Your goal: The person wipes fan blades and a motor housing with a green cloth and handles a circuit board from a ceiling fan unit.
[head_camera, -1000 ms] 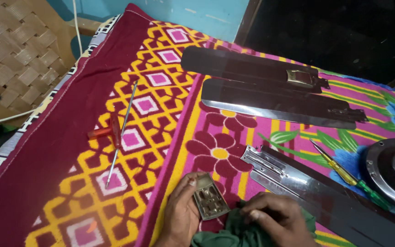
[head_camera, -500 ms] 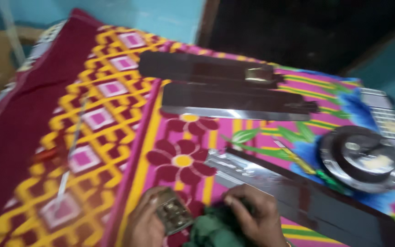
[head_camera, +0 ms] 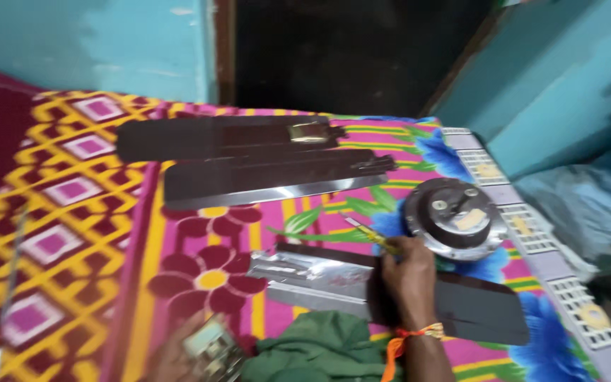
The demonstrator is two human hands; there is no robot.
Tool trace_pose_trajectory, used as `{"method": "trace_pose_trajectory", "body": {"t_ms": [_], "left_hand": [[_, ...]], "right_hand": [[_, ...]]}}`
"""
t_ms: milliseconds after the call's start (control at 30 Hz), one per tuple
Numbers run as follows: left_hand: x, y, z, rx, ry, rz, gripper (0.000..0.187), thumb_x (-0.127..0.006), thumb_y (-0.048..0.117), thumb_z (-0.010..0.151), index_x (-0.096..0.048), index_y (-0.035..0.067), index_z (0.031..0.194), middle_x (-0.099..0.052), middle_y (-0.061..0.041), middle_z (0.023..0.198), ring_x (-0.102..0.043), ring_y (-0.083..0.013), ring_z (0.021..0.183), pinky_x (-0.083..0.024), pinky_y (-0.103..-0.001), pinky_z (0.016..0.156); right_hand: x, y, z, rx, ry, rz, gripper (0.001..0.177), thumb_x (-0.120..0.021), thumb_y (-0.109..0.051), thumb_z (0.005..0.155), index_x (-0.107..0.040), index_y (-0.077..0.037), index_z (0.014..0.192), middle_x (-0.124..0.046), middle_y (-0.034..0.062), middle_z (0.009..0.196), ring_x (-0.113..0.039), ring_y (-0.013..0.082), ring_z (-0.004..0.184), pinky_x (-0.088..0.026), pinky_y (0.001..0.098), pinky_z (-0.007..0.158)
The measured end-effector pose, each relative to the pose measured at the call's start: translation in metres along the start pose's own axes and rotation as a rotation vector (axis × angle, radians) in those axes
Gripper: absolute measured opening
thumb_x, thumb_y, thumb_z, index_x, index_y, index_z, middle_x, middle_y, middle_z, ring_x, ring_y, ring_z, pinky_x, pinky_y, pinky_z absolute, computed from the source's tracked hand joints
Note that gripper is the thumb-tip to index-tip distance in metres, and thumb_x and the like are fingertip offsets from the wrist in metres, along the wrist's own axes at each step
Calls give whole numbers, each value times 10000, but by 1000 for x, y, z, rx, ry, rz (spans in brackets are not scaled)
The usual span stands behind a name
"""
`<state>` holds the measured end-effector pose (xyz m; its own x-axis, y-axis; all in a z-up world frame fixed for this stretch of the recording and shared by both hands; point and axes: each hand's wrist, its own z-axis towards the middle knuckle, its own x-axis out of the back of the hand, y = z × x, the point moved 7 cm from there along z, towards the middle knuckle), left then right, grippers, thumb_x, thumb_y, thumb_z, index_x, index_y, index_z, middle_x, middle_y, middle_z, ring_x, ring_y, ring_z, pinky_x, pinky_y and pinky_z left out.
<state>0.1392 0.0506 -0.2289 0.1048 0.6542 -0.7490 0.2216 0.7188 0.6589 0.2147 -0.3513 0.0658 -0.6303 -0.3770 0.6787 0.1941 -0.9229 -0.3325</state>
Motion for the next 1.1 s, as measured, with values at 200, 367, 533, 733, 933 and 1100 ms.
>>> {"method": "trace_pose_trajectory", "body": {"t_ms": [200,367,533,733,933,1100], "left_hand": [[-143,72,-49,-282,124,-54,635,-450,-107,800,-437,-73,1434,-579,-303,1385,-582,-371,1298,-457,-475,1116],[-191,106,-66,-157,249,-45,500,-402,-86,865,-509,-46,1352,-637,-239,1304,-631,-289,1211,-492,-437,1064],[-198,111,-66,-131,265,-52,460,-368,-79,867,-523,-32,1298,-667,-250,1262,-660,-298,1194,-513,-438,1059],[-192,110,-62,-157,215,-78,460,-364,-86,837,-531,-49,1264,-668,-282,1239,-674,-363,1185,-536,-453,1055],[-185,109,-61,-133,204,-140,465,-375,-73,817,-536,-38,1252,-671,-275,1214,-673,-389,1168,-555,-495,1018],[-180,109,-76,-201,201,-144,409,-398,-60,863,-531,-31,1248,-664,-279,1213,-664,-398,1173,-555,-515,1009]], "right_hand": [[-16,12,-8,-40,-80,-119,182,-779,-93,824,-766,-50,1001,-650,232,998,-636,422,958,-515,502,848],[-22,23,-9,-51,-103,-196,159,-789,-197,896,-773,-67,985,-661,221,1022,-627,429,1063,-506,524,942],[-21,25,-9,-192,-134,-241,144,-792,-232,925,-807,-113,1004,-629,277,1072,-626,459,1016,-506,542,867],[-14,8,-8,-138,-122,-281,77,-771,-204,940,-819,-146,958,-650,243,1048,-628,444,1086,-512,547,912],[-12,9,-14,-121,-85,-270,81,-776,-224,948,-823,-164,976,-644,226,1044,-607,431,1100,-497,543,918],[-16,18,-15,-127,-69,-253,93,-782,-223,922,-825,-170,985,-640,211,1067,-600,430,1087,-488,547,902]]}}
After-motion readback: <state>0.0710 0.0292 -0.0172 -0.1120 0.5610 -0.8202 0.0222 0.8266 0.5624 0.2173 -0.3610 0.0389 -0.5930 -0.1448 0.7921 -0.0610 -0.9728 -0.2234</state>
